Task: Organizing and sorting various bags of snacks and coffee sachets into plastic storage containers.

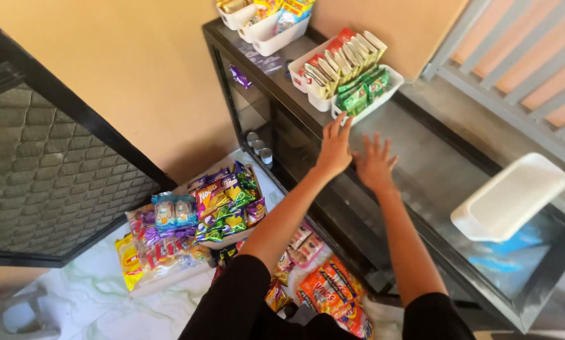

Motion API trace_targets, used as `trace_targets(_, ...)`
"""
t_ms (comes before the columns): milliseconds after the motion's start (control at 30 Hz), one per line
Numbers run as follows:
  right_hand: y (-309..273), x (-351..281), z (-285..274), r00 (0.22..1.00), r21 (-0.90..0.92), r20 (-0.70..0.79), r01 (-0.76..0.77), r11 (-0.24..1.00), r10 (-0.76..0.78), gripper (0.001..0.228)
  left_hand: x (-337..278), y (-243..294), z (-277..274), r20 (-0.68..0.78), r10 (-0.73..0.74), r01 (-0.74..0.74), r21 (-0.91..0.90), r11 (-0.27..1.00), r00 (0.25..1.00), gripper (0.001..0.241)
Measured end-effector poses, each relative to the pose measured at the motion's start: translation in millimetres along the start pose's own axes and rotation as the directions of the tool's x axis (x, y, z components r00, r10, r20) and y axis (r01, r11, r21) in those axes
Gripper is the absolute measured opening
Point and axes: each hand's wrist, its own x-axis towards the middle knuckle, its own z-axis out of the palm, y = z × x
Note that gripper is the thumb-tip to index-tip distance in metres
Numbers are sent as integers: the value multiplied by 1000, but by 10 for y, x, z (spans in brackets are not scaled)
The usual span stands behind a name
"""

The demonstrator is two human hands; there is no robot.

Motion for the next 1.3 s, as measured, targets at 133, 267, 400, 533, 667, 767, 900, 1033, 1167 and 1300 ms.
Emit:
trace_targets(133, -383, -5, 28, 976, -154, 186, -83, 985, 112, 65, 230, -140, -138, 13, 63, -64, 95, 993, 998, 84)
trace_targets(267, -532, -115, -39, 980, -281, 171, -53, 958, 105, 64, 337, -421, 99, 66, 113, -126, 252, 959, 991, 85)
trace_targets(400, -596, -115, -82, 981, -288, 165, -54, 956, 105, 64, 528, -470, 151, 179, -34, -27, 329, 944, 983, 30)
trace_targets(533, -551, -55, -116, 976, -273, 176, -80, 959, 131, 63, 555, -64, -119, 156, -13, -32, 284, 958, 988, 11)
trace_targets(667, -355, -54, -86, 962, 270, -60, -241, 932, 267, 60, 303, 50, -234, 70, 174, -187, 252, 950, 982, 18)
trace_targets(767, -321, -145, -142, 918, 582, -163, -207, 787, 362, 61, -30, -29, -260, 77, 244, -253, 140, 957, 967, 23)
trace_targets(900, -201, -131, -82, 911, 838, -173, -63, 541, 374, 67, -340, 101, -516, -31, 314, -314, -1, 949, 949, 18)
trace_targets(1033, -264, -261, -101, 926, 955, -138, 30, 295, 352, 68, -668, 132, -908, -38, 331, -330, 36, 943, 943, 32)
trace_targets(1167, -1059, -616, -328, 944, 996, 55, -77, 55, 326, 66, -1052, 96, -1235, -91, 371, -374, -14, 927, 924, 34)
trace_targets(1300, -1738, -1102, -227, 913, 973, 219, -231, -7, 344, 78, -1649, -111, -1574, -120, 398, -407, -67, 911, 910, 39)
